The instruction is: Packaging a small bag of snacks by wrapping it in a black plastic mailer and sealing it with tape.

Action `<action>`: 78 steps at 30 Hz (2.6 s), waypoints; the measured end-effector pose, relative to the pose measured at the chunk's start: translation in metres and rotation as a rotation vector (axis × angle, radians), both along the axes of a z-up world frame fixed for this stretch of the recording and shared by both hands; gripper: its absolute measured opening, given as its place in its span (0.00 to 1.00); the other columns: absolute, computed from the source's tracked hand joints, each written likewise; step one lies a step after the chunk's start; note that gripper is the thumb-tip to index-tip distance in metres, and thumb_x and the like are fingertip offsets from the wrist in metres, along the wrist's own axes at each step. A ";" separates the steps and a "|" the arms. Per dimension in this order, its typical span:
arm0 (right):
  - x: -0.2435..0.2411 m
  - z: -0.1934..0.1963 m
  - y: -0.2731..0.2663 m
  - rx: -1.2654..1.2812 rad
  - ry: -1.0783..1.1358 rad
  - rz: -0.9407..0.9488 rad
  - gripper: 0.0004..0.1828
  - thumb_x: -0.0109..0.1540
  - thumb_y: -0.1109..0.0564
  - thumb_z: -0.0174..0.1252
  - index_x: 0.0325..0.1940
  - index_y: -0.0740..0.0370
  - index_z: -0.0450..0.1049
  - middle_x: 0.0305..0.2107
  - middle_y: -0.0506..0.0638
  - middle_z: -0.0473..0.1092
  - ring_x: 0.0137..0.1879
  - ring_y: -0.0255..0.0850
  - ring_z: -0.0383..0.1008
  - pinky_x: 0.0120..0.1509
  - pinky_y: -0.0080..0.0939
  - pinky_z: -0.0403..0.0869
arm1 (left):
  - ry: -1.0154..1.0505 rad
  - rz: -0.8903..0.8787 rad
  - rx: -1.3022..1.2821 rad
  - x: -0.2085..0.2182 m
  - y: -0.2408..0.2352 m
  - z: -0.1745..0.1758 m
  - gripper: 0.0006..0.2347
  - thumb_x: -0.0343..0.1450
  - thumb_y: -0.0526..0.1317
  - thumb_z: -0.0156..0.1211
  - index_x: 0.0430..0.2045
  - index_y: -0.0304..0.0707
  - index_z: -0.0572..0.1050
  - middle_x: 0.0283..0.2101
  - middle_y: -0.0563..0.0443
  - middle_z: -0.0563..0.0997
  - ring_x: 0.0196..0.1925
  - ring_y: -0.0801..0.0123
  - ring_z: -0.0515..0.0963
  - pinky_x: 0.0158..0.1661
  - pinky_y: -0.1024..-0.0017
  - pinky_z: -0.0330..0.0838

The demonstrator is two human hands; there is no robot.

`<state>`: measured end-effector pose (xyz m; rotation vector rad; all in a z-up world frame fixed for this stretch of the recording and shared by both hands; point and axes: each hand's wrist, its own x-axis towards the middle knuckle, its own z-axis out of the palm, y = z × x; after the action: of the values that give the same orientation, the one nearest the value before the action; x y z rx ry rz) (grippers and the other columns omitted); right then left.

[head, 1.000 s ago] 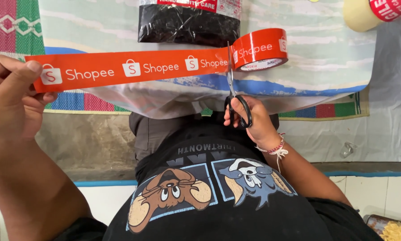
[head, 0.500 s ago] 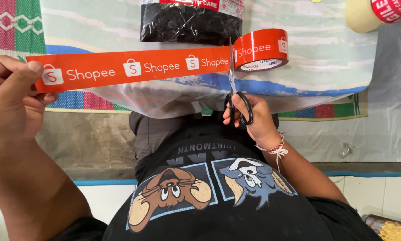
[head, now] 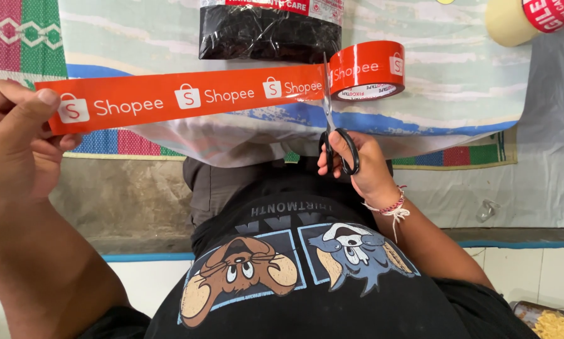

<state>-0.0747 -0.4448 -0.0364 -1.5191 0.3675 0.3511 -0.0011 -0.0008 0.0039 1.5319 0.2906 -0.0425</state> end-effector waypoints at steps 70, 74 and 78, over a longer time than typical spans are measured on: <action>0.001 -0.008 0.027 0.051 -0.022 -0.054 0.25 0.59 0.35 0.61 0.27 0.58 0.69 0.19 0.48 0.66 0.24 0.33 0.68 0.26 0.31 0.72 | -0.025 0.004 -0.044 -0.043 0.034 -0.015 0.10 0.82 0.37 0.60 0.31 0.47 0.69 0.30 0.51 0.74 0.38 0.63 0.84 0.23 0.81 0.63; 0.001 -0.015 0.026 0.042 -0.013 -0.060 0.25 0.59 0.35 0.62 0.29 0.60 0.70 0.18 0.49 0.66 0.24 0.33 0.67 0.25 0.30 0.71 | -0.010 0.011 -0.046 -0.045 0.033 -0.012 0.09 0.82 0.36 0.59 0.31 0.47 0.69 0.32 0.49 0.75 0.38 0.64 0.84 0.24 0.81 0.63; 0.000 -0.014 0.028 0.067 -0.015 -0.075 0.25 0.59 0.36 0.63 0.29 0.60 0.70 0.18 0.49 0.66 0.24 0.33 0.68 0.25 0.31 0.71 | -0.003 -0.001 -0.039 -0.047 0.033 -0.012 0.10 0.82 0.37 0.60 0.31 0.47 0.68 0.31 0.49 0.74 0.37 0.64 0.82 0.24 0.81 0.63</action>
<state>-0.0742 -0.4172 -0.0507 -1.4381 0.3961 0.2905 -0.0480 0.0325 -0.0082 1.4929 0.2851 -0.0464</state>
